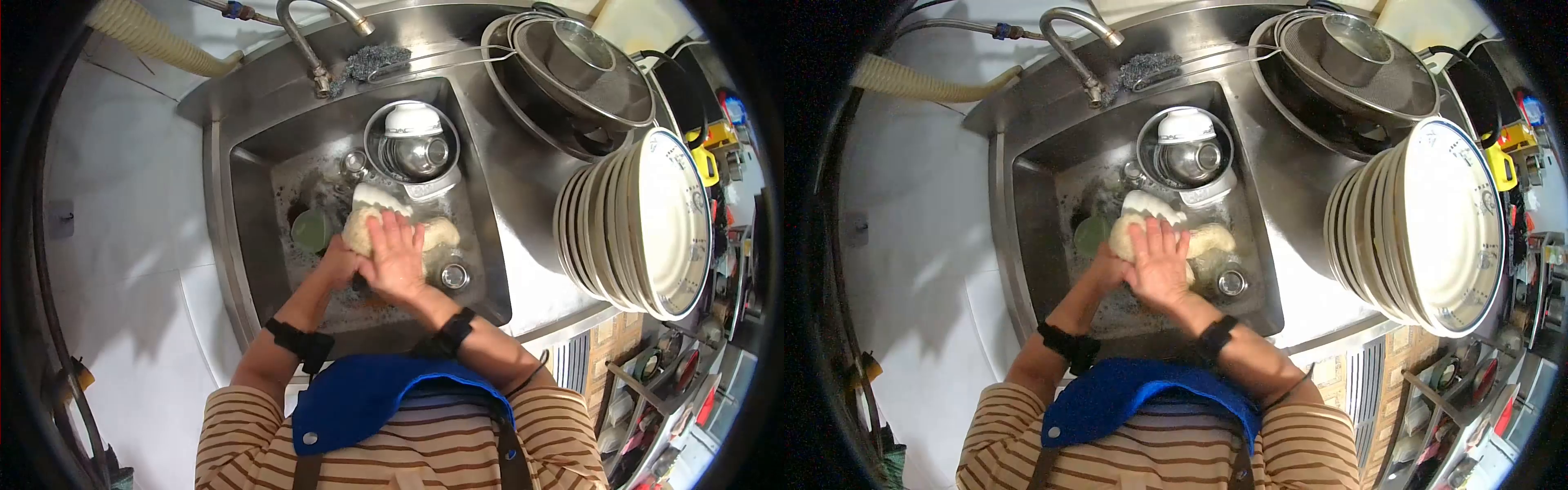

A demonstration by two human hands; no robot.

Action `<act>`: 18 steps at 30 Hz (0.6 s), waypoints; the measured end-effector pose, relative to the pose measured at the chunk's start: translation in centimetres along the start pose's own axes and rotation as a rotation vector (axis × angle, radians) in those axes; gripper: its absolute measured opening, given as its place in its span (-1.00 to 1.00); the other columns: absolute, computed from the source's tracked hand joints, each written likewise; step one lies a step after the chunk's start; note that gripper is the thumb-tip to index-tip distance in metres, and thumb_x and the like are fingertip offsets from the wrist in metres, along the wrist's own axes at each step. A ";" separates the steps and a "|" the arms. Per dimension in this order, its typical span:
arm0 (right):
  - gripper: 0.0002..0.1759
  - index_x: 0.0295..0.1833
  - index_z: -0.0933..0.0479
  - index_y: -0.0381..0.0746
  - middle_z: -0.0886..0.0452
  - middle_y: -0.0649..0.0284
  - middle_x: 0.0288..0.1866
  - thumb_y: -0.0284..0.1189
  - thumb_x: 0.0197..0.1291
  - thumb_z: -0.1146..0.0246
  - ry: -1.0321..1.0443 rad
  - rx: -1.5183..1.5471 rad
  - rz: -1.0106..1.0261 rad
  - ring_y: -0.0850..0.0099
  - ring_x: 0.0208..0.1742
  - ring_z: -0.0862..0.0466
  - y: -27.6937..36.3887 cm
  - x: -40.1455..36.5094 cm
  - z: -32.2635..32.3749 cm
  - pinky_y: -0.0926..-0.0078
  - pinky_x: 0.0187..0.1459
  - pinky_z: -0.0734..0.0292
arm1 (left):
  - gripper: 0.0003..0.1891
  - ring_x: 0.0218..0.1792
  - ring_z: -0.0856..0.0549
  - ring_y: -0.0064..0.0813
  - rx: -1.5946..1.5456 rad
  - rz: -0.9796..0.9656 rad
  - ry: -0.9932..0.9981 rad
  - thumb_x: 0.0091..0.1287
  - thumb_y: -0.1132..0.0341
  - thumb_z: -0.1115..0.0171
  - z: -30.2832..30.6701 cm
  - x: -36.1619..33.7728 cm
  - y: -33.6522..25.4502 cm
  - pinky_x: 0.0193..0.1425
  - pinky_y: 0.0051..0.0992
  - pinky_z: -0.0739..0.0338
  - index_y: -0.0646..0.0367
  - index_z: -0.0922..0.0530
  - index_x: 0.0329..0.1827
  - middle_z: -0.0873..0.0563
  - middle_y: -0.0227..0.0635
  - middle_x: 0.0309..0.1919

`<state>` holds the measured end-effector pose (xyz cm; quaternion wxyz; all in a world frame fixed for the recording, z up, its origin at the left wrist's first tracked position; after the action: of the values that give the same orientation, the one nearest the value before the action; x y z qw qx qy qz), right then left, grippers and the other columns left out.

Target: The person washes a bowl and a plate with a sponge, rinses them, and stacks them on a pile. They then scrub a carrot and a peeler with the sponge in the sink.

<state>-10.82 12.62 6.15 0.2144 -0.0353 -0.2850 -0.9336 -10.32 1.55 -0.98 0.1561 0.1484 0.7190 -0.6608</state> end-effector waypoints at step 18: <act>-0.41 0.11 -0.38 -0.43 -0.58 0.06 -0.13 -0.37 -0.06 -0.30 0.152 1.197 -0.614 0.31 -0.23 -0.61 -9.7 1.1 -5.7 0.44 -0.20 -0.54 | -0.50 0.22 -0.35 -0.35 -0.851 -0.162 -0.156 0.20 0.46 -0.07 3.9 -3.8 -0.2 0.35 -0.35 -0.17 0.36 -0.22 0.22 -0.39 -0.16 0.17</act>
<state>-15.58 16.31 -3.45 -0.0586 0.2380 -0.7341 -0.6332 -6.85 -2.37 0.47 0.2049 -0.0365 0.9224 -0.3253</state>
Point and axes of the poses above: each hand's wrist, its own x-axis towards the middle knuckle, its own z-axis out of the back of the hand, y = z × x, the point moved 7 cm from there along x, towards the middle knuckle
